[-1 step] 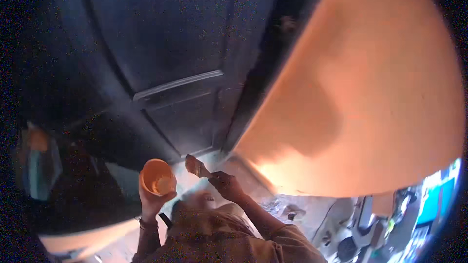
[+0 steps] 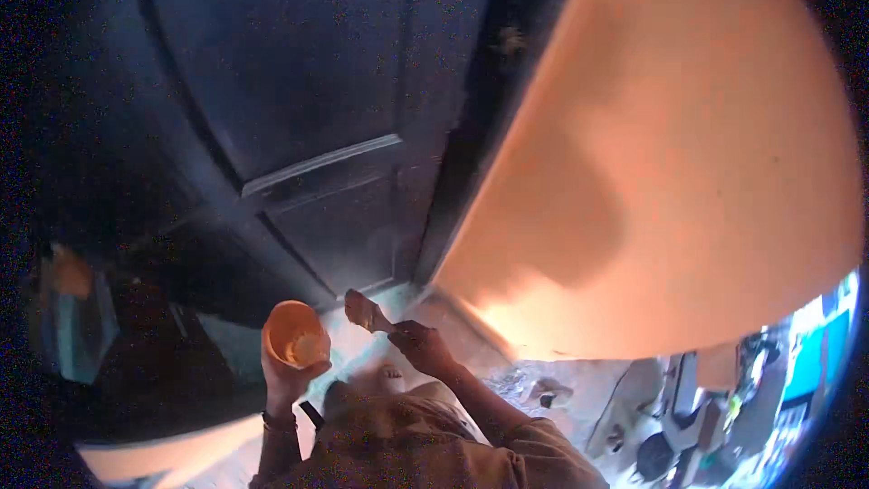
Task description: The person paints an orange wall by dipping a brush into an orange container and applying paint to the surface, covering edges and several spots on the wall.
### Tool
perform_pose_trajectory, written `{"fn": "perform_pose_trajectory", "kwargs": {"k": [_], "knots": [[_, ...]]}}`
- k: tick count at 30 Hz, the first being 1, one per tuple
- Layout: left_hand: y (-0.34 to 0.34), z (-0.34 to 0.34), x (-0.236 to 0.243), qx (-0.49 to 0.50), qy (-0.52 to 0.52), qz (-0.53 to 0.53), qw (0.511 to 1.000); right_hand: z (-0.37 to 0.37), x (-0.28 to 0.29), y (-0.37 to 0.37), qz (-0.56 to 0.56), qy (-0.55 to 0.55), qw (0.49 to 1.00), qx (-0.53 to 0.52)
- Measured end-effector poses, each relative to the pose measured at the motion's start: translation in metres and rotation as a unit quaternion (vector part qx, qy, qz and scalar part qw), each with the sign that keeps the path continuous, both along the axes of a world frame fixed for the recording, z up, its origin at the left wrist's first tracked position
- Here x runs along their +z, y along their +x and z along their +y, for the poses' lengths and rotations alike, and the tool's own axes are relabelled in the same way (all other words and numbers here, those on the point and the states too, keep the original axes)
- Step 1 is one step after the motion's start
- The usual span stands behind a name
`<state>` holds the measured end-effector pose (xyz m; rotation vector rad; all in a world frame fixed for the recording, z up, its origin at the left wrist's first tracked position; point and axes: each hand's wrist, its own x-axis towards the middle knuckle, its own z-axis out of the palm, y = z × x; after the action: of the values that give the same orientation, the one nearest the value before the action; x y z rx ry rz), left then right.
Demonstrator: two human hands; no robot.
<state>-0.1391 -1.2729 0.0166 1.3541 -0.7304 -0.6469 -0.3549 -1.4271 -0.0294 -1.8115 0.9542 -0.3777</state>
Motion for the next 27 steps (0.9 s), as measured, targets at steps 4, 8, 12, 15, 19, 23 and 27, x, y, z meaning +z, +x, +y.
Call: {"fn": "perform_pose_trajectory", "kwargs": {"k": [4,8,12,15,19,23,27], "knots": [[-0.030,-0.013,0.011,-0.106,0.004,0.205,0.973,0.010,0.005,-0.034,0.000,-0.012,0.995,-0.099],[-0.031,-0.010,-0.018,-0.168,0.031,-0.092,0.981,0.026,-0.004,-0.064,-0.026,0.017,0.978,-0.204],[-0.046,0.005,-0.016,-0.167,0.027,-0.111,0.979,0.029,0.015,-0.079,-0.035,-0.003,0.977,-0.210],[-0.058,0.016,-0.011,-0.134,0.072,-0.050,0.987,0.018,0.017,-0.082,-0.059,0.039,0.971,-0.228],[-0.076,0.014,-0.015,-0.056,0.057,-0.023,0.997,-0.021,0.003,-0.088,-0.082,-0.021,0.984,-0.156],[-0.104,-0.027,-0.001,-0.022,0.027,0.009,0.999,-0.053,0.010,-0.104,-0.055,-0.033,0.995,-0.072],[-0.136,-0.080,-0.002,-0.065,-0.003,-0.071,0.995,-0.080,-0.004,-0.134,-0.016,-0.002,0.999,-0.048]]}}
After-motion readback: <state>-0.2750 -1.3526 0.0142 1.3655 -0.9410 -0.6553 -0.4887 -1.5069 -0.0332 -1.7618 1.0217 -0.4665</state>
